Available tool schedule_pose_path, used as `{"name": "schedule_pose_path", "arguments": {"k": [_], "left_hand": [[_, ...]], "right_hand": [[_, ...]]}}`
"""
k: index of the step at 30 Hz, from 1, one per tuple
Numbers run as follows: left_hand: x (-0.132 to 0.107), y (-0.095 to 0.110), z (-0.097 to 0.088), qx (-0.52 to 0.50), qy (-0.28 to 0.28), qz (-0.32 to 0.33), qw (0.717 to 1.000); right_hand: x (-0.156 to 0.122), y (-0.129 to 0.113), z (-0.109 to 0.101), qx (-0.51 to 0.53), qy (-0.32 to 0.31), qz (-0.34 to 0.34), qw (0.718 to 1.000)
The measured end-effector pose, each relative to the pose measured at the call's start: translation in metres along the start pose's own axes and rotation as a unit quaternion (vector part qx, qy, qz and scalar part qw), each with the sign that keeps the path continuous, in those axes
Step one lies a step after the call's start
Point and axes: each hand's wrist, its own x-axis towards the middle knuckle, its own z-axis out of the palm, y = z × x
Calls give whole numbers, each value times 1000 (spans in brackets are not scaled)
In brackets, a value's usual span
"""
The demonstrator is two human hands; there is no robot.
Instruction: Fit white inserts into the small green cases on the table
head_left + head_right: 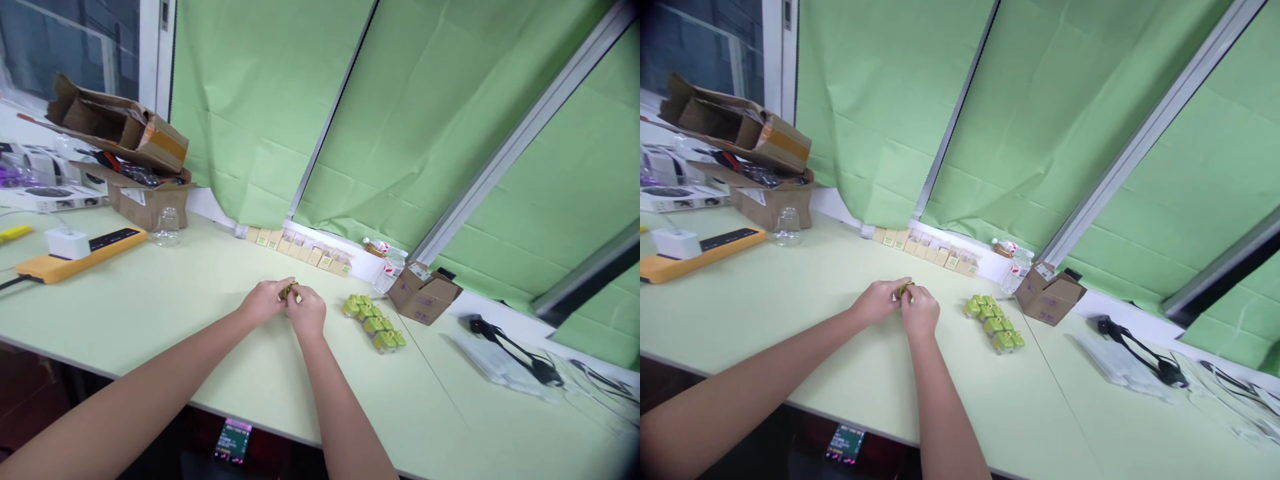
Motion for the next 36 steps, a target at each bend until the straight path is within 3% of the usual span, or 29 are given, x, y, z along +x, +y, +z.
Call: {"name": "schedule_pose_path", "arguments": {"k": [9,17,23,29,36], "left_hand": [[-1,1,1,59,-21,13,998],[0,2,1,90,-12,23,996],[-1,-8,5,101,-17,53,993],[-1,-10,5,89,-11,61,994],[1,-10,-2,69,0,34,997]], "right_hand": [[0,2,-1,-13,-62,2,998],[-3,1,3,12,-22,28,999],[2,4,-1,47,-94,2,994],[3,2,-5,30,-96,-7,995],[6,6,-8,117,-148,-24,982]]}}
